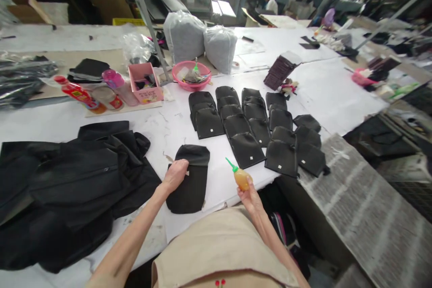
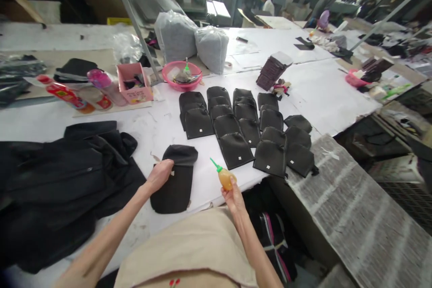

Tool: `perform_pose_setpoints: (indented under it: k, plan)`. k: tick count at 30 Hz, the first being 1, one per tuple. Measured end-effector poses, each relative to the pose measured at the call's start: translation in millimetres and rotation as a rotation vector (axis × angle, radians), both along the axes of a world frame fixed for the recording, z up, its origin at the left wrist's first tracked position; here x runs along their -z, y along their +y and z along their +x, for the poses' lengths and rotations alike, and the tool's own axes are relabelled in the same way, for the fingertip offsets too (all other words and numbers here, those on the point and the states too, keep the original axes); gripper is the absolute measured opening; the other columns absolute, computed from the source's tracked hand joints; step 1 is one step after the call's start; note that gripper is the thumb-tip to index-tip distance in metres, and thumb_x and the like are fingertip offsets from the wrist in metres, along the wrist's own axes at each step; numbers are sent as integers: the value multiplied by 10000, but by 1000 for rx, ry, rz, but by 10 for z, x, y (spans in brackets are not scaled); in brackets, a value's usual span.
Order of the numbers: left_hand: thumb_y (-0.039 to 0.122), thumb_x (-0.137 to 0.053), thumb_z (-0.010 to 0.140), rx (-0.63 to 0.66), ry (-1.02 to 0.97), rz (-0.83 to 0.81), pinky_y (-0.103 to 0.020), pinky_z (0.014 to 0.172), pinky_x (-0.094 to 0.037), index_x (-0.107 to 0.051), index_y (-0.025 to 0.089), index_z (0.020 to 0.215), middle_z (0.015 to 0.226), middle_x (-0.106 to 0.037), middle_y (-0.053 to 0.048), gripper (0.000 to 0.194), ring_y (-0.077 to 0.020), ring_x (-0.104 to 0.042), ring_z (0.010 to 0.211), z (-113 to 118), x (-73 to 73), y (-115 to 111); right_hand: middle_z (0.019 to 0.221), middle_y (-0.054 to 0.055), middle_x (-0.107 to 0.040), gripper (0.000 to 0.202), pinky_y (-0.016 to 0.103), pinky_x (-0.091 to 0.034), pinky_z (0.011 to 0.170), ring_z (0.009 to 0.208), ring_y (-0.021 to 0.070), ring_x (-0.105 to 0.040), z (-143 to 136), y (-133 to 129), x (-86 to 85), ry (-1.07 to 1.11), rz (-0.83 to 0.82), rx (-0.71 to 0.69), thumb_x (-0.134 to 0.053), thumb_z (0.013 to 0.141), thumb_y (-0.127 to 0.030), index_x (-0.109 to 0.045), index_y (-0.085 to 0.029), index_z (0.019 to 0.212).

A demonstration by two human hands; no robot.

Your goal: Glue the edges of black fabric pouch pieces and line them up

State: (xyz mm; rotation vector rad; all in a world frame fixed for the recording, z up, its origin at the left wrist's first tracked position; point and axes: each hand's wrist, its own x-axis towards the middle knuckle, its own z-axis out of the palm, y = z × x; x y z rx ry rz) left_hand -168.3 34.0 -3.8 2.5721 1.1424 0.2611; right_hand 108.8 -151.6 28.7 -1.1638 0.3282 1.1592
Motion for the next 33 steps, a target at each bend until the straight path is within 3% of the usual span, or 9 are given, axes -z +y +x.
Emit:
perform_pose_setpoints:
  k: [4,6,8,10,13,16,23,28,33]
  plan:
    - [237,-389,942,-105,-182,-131,-337,718,-485,-563,245,907,749,-609,-36,177,-208,-606,699,-179,-377,-114,820,-22,-748,351,186,-552,484,648,124,-683,41,7,-59,-4,16,21,-870,661,-334,-674,-230,932]
    - [322,-371,954,-180,-282,-262,-304,661,-481,-549,257,949,708,-597,-3,190,-186,-596,644,-166,-446,-96,818,-24,-746,364,182,-552,484,658,126,-687,46,23,-75,-13,31,20,-875,660,-349,-670,-232,938]
    - [389,-369,952,-208,-367,-395,-279,652,-487,-539,252,924,716,-617,10,220,-170,-608,653,-97,-378,-5,827,-26,-748,393,174,-553,500,676,122,-690,35,38,-88,-25,45,13,-889,643,-364,-663,-233,936]
    - [448,-438,925,-215,-379,-468,-273,697,-501,-538,237,867,783,-666,-2,241,-174,-646,739,-16,-197,131,830,-28,-748,422,168,-549,506,679,116,-686,10,44,-96,-34,55,4,-905,621,-377,-658,-235,932]
    - [460,-590,862,-266,-204,-442,-295,768,-501,-582,222,891,881,-717,-33,240,-213,-673,864,61,128,310,833,-17,-749,442,182,-547,502,656,116,-671,-34,28,-85,-41,59,-23,-915,608,-381,-664,-224,936]
    - [423,-596,892,-273,25,-344,-318,784,-491,-626,224,988,955,-732,-58,223,-229,-671,861,102,319,364,844,4,-748,445,204,-551,512,660,126,-661,-60,13,-55,-72,44,-62,-911,611,-391,-674,-204,937]
    - [295,-569,922,-380,129,20,-419,956,-442,-662,161,1113,1196,-623,-169,250,-313,-556,1156,251,286,-30,818,1,-720,480,235,-540,523,637,133,-644,34,228,-28,-201,5,-281,-887,601,-451,-659,-202,942]
    - [446,-669,866,-380,137,-109,-418,1017,-409,-588,207,1307,1345,-569,-147,508,-302,-498,1254,343,295,-392,770,-1,-698,501,215,-462,432,496,113,-607,88,526,-31,-429,-43,-514,-864,602,-480,-601,-191,917]
    - [603,-742,746,-419,257,-163,-430,1091,-341,-479,206,1442,1474,-471,-168,843,-330,-395,1364,450,311,-477,838,10,-692,558,234,-474,445,519,136,-635,69,778,-23,-704,-49,-694,-858,593,-500,-562,-190,951]
